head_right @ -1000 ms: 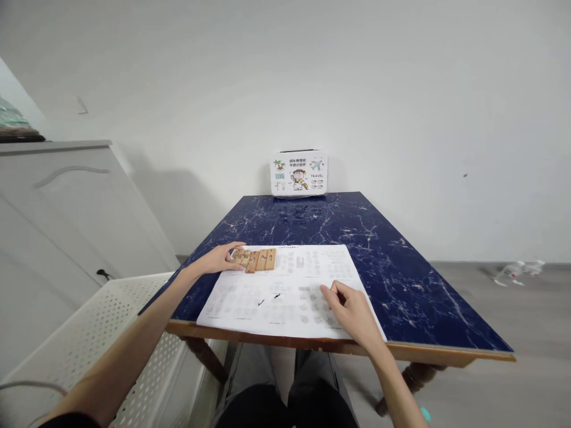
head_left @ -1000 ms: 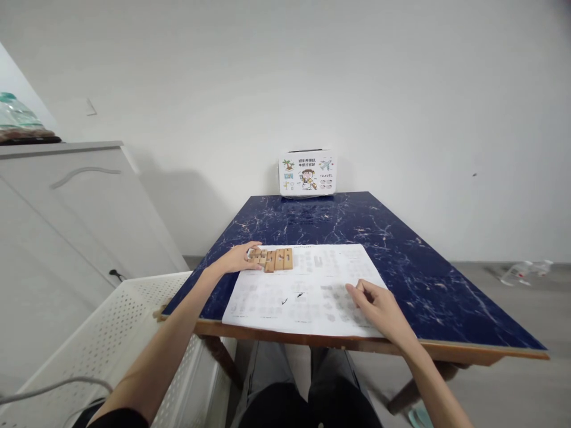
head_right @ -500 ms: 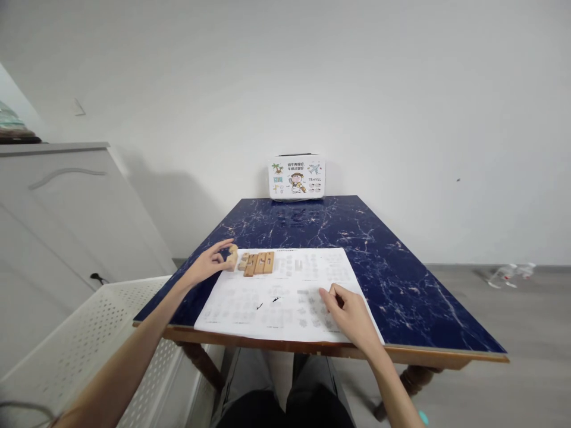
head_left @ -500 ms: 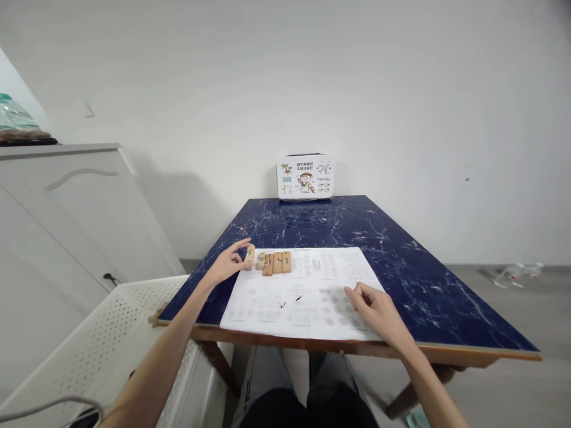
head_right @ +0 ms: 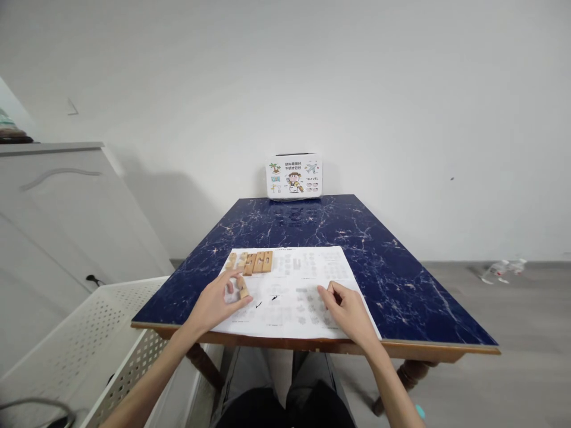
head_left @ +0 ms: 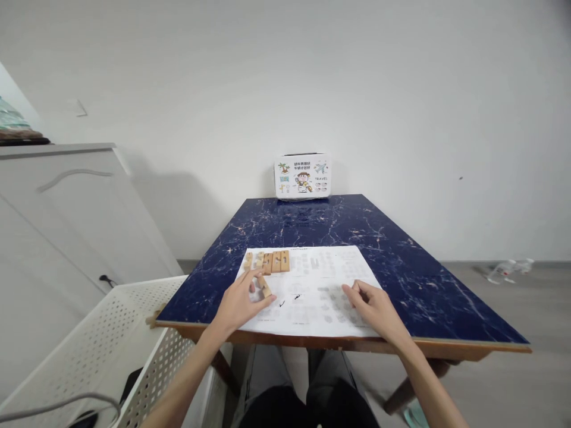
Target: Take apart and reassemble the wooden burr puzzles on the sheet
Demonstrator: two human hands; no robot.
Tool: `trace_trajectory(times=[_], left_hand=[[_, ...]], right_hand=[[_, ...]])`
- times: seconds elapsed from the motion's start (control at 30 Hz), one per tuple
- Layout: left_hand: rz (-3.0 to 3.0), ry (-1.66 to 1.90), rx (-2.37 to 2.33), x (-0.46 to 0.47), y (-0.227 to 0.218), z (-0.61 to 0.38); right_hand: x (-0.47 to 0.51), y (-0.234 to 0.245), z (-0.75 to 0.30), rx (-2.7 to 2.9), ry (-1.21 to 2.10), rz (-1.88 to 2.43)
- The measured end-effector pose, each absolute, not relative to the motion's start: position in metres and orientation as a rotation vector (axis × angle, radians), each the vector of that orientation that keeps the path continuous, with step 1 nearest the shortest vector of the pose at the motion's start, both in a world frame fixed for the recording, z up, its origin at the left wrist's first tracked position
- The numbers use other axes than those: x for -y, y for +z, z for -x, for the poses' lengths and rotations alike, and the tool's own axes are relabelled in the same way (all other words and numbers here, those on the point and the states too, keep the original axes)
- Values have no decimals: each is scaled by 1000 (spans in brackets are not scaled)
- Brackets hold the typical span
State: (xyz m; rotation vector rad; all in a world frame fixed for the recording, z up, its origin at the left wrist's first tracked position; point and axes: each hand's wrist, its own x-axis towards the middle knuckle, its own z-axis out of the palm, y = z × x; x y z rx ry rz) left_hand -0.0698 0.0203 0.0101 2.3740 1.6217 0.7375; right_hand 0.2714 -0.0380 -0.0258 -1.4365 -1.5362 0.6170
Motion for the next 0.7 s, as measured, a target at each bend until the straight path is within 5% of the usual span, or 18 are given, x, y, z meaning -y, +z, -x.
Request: trace_trajectory(times=[0.53,0.7], left_hand=[[-2228,951,-1615,-52,14,115],[-2279,661,-1446,-94,29,117]], right_hand=[[38,-26,-273,1562,569,1438],[37,-28,-274,1560,578,1458]])
